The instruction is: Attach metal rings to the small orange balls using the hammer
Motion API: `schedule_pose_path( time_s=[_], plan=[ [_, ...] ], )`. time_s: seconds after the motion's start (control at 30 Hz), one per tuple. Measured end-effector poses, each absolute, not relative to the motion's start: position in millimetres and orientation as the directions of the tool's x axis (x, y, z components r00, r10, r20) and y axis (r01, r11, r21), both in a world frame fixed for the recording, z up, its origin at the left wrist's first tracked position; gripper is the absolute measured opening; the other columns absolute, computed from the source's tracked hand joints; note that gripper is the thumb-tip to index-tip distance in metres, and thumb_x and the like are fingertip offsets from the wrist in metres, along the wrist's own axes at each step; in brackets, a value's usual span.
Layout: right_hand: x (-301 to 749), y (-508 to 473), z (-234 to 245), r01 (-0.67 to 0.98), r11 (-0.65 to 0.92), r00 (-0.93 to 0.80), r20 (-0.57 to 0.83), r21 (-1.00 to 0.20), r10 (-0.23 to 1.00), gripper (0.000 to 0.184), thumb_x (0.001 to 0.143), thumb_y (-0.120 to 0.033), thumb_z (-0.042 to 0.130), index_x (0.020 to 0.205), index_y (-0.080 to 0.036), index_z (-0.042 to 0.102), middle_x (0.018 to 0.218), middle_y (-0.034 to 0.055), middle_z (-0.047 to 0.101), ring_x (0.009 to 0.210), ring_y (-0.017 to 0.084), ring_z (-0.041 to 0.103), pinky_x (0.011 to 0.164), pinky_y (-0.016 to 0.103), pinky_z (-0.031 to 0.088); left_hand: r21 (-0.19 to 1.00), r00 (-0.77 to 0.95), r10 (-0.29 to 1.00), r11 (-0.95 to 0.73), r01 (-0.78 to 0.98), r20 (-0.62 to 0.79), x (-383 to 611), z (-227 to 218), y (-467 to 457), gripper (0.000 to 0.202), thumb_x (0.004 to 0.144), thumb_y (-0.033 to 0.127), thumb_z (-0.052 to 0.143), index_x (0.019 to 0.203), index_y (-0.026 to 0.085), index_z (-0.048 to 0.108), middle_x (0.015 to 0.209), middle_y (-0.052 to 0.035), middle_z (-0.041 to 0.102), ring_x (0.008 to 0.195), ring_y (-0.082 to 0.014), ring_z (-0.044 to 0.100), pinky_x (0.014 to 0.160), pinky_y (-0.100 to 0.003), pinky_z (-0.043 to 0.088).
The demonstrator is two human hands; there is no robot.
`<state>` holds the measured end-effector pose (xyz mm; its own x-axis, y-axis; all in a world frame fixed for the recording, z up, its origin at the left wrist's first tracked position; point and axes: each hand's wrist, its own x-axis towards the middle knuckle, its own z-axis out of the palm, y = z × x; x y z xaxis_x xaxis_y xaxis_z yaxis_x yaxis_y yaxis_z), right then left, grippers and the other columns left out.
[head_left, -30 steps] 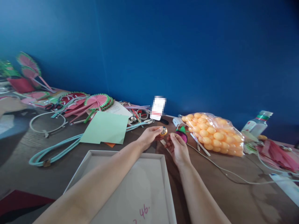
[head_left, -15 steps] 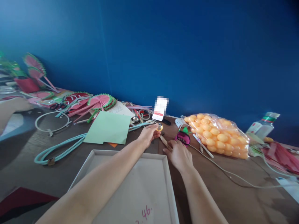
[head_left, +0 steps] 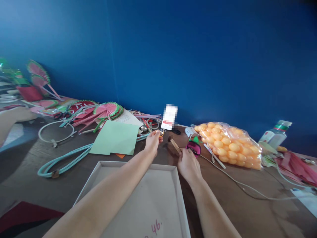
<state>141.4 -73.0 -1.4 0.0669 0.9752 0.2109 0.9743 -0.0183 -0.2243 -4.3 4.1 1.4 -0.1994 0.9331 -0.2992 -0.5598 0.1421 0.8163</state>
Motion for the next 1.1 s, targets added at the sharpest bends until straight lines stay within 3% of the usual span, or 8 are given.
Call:
schedule_pose_path(
  time_s=[0.23, 0.37, 0.83, 1.1],
  plan=[
    [141.5, -74.4, -1.7, 0.936, 0.130, 0.084, 0.567, -0.328, 0.819, 0.027, 0.092, -0.029, 0.038, 0.105, -0.017, 0.057, 0.100, 0.0119, 0.062, 0.095, 0.023, 0.056, 0.075, 0.032, 0.043, 0.813, -0.074, 0.955, 0.202, -0.547, -0.287, -2.6, 0.8, 2.6, 0.017, 0.079, 0.028, 0.062, 0.089, 0.014, 0.062, 0.078, -0.0031, 0.062, 0.059, -0.0064, 0.056, 0.060, -0.020, 0.047],
    [141.4, -75.5, -0.8, 0.914, 0.237, 0.047, 0.669, -0.328, 0.742, 0.026, 0.092, -0.030, 0.040, 0.106, -0.017, 0.057, 0.100, 0.0125, 0.062, 0.096, 0.023, 0.056, 0.077, 0.032, 0.044, 0.795, -0.011, 0.967, 0.203, -0.572, -0.255, -1.7, -2.0, 2.6, 0.021, 0.076, 0.029, 0.066, 0.089, 0.014, 0.062, 0.078, -0.0038, 0.063, 0.057, -0.0066, 0.057, 0.060, -0.021, 0.048],
    [145.4, -73.2, -1.6, 0.929, 0.258, 0.031, 0.750, -0.265, 0.660, 0.023, 0.092, -0.028, 0.042, 0.102, -0.015, 0.058, 0.096, 0.0109, 0.063, 0.090, 0.021, 0.058, 0.072, 0.030, 0.046, 0.757, 0.021, 0.974, 0.191, -0.625, -0.228, -0.1, -2.7, 2.6, 0.018, 0.079, 0.026, 0.062, 0.091, 0.013, 0.060, 0.075, -0.0041, 0.063, 0.056, -0.0075, 0.057, 0.060, -0.021, 0.049],
    [147.5, -73.3, -2.1, 0.938, 0.229, 0.031, 0.720, -0.260, 0.693, 0.023, 0.092, -0.028, 0.043, 0.103, -0.016, 0.059, 0.097, 0.0096, 0.063, 0.092, 0.020, 0.058, 0.072, 0.029, 0.045, 0.763, 0.030, 0.975, 0.190, -0.617, -0.219, -0.7, -2.1, 1.7, 0.018, 0.080, 0.028, 0.062, 0.090, 0.013, 0.061, 0.076, -0.0042, 0.063, 0.056, -0.0072, 0.057, 0.060, -0.022, 0.049]
  ],
)
